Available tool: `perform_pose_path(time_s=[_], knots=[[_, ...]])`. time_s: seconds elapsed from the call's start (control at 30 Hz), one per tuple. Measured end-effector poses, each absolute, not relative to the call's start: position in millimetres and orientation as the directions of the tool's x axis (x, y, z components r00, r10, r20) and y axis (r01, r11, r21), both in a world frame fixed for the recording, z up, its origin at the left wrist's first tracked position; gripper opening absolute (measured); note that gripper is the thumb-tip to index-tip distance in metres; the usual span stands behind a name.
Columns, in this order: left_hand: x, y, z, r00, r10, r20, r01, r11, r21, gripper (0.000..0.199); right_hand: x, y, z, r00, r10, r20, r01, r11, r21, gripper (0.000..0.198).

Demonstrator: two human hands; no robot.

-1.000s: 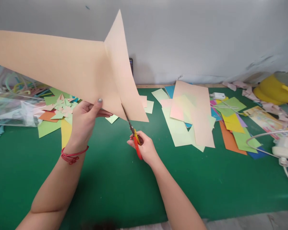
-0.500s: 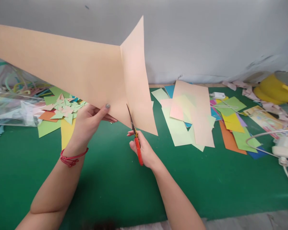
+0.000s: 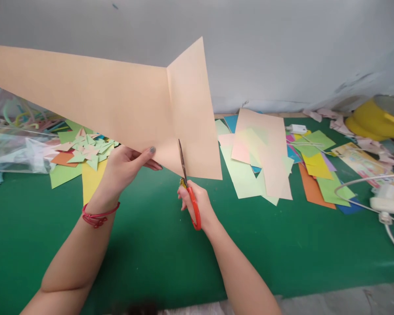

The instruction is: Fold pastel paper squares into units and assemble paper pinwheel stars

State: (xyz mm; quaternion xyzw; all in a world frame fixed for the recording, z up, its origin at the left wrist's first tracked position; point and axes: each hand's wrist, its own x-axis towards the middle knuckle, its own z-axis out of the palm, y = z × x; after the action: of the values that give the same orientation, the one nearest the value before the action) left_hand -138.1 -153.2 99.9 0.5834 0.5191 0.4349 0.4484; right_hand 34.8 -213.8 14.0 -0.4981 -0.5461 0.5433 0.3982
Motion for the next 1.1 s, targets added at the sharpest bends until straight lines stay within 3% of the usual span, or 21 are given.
perform_pose_path(time_s=[0.37,0.7,1.1], knots=[[-141.2,-149.9,94.1,0.109,0.989,0.104,0.308,-0.133,0.942,0.030,36.1,-215.1,13.0,-0.119,0.984,-0.130,0.199,-0.105,-0.974,0.038],[-141.6,-147.9,91.2,0.131,0.990,0.043,0.297,-0.081,0.951,0.030,37.1,-217.6,10.8,-0.044,0.984,-0.170,0.255,-0.154,-0.955,0.040],[-139.7,-150.0,96.2,0.116,0.993,0.026,0.270,-0.057,0.961,0.029,41.0,-214.8,7.9,0.005,0.995,-0.100,0.287,-0.097,-0.953,0.040]])
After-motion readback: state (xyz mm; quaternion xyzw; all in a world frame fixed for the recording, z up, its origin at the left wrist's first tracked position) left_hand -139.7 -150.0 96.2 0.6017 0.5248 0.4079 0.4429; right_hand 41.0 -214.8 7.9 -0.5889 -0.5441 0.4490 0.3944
